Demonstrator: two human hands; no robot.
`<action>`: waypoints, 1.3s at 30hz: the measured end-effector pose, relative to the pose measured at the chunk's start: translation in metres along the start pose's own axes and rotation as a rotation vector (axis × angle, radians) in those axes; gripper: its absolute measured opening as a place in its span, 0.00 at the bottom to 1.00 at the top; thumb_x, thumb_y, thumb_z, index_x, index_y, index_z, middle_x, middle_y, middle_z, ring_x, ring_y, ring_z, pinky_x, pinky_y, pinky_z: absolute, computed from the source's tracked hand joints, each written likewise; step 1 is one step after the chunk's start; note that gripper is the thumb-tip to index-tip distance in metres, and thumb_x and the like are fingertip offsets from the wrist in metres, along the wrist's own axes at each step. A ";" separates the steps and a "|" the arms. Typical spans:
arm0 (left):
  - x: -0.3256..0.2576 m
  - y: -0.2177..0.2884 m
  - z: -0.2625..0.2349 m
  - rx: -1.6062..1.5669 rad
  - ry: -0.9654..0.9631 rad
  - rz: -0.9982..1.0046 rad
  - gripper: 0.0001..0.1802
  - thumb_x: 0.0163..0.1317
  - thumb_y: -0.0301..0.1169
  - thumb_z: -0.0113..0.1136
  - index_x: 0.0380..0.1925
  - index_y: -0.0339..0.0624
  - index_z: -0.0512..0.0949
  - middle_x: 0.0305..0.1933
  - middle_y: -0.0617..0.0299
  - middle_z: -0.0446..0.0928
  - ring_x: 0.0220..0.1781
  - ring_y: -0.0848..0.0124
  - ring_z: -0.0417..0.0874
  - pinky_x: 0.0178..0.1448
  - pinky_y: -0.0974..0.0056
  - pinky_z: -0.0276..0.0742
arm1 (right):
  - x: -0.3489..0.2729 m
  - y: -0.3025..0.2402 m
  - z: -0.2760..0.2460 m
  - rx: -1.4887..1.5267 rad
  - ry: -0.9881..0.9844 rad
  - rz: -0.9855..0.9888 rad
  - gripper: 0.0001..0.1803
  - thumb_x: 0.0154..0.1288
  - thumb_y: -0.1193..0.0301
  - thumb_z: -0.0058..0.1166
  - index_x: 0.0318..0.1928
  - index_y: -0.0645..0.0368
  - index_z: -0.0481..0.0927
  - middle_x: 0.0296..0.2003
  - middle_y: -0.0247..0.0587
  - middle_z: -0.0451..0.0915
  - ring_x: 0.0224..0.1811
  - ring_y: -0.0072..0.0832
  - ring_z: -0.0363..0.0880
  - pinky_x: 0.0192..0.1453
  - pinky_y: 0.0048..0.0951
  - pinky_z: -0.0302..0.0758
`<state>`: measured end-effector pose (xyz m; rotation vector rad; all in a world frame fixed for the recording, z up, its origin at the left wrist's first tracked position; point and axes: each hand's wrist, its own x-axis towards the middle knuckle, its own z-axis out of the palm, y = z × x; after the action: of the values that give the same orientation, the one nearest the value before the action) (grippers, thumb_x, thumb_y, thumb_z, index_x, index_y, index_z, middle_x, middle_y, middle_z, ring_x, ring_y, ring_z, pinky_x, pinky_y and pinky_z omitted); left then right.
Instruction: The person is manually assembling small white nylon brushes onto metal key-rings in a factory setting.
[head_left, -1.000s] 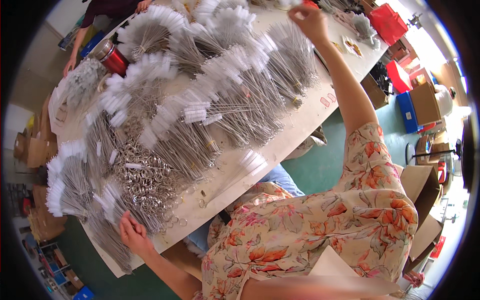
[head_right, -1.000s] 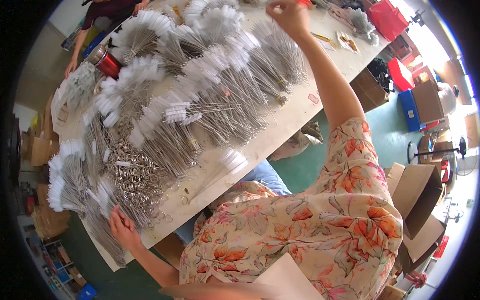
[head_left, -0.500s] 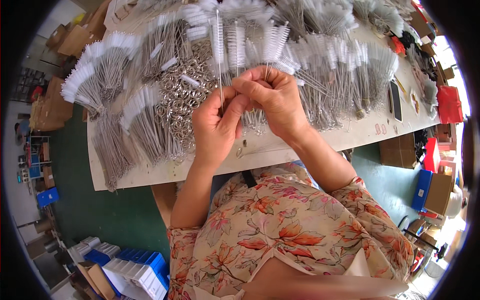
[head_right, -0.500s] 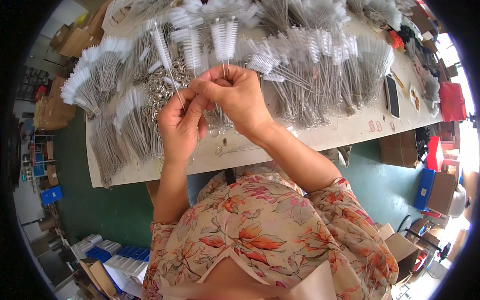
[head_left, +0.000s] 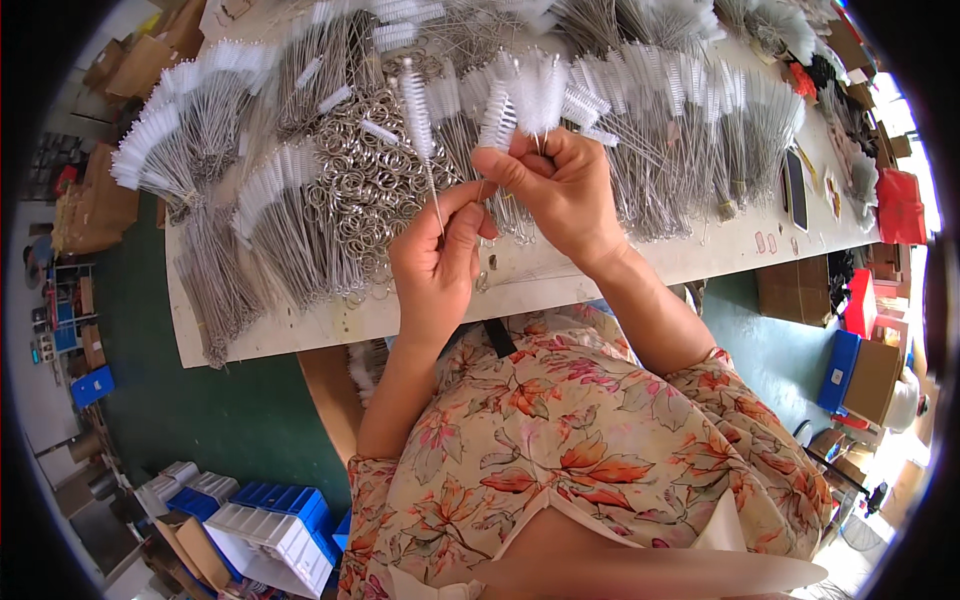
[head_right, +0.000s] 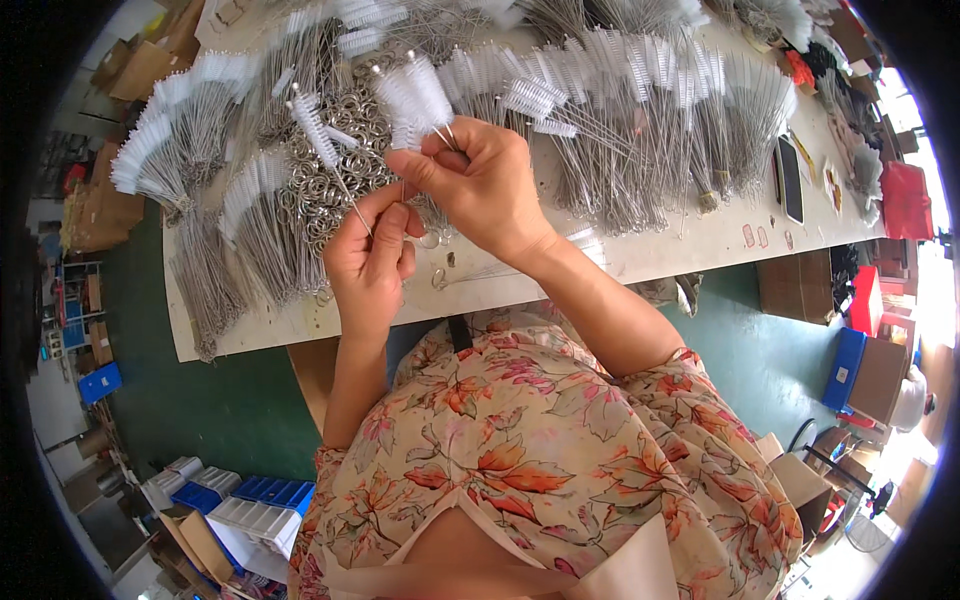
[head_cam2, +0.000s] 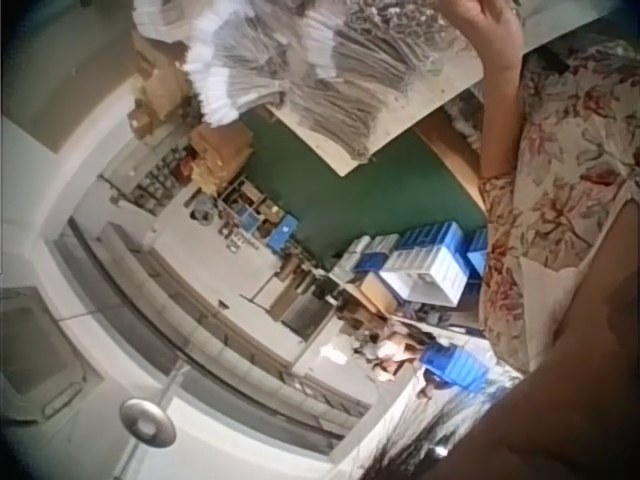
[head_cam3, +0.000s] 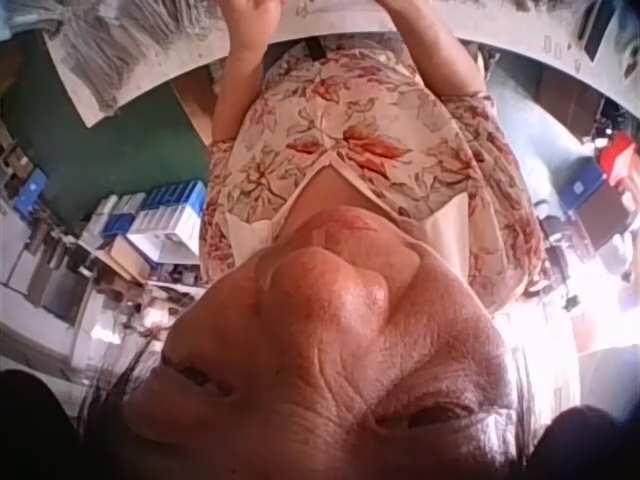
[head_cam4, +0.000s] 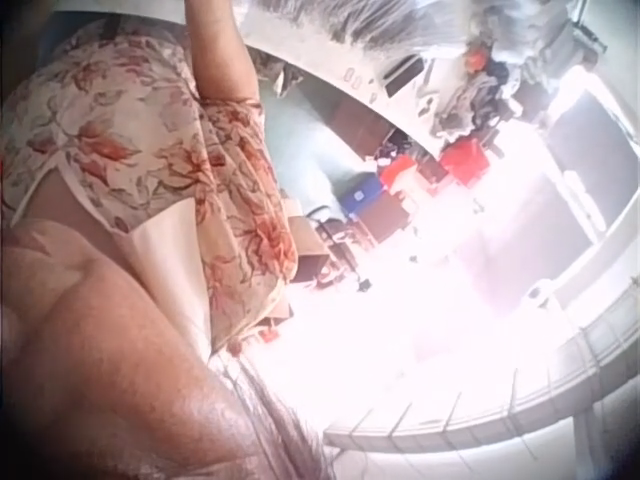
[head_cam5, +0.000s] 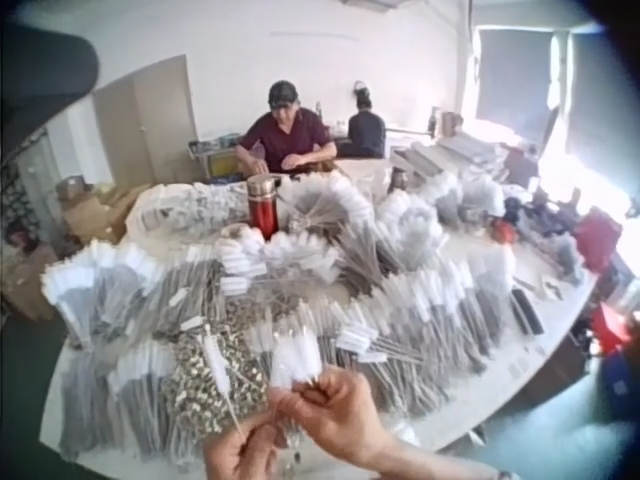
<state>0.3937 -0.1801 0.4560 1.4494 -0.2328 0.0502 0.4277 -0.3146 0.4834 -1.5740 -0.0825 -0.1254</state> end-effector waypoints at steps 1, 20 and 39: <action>-0.001 -0.002 0.002 -0.025 0.040 -0.001 0.10 0.65 0.26 0.49 0.44 0.37 0.76 0.23 0.68 0.74 0.15 0.88 0.60 0.18 0.79 0.54 | -0.001 0.007 0.001 -0.062 0.043 -0.048 0.17 0.52 0.68 0.65 0.18 0.62 0.71 0.13 0.27 0.66 0.18 0.11 0.63 0.18 0.19 0.60; 0.011 -0.010 -0.033 -0.325 0.064 -0.120 0.20 0.68 0.38 0.41 0.43 0.30 0.73 0.30 0.65 0.68 0.23 0.83 0.60 0.29 0.69 0.70 | 0.017 0.004 -0.016 0.446 -0.063 0.208 0.12 0.65 0.65 0.49 0.31 0.61 0.73 0.21 0.26 0.67 0.22 0.14 0.62 0.28 0.18 0.67; 0.028 0.007 -0.011 0.369 0.225 0.733 0.07 0.63 0.20 0.45 0.40 0.29 0.68 0.48 0.52 0.65 0.33 0.64 0.81 0.34 0.67 0.81 | -0.005 -0.010 -0.025 -0.272 -0.101 -0.252 0.21 0.66 0.56 0.47 0.43 0.64 0.78 0.38 0.39 0.76 0.50 0.27 0.71 0.53 0.25 0.68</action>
<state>0.4215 -0.1709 0.4673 1.6370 -0.5810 0.8860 0.4207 -0.3393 0.4927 -1.8367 -0.3560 -0.2635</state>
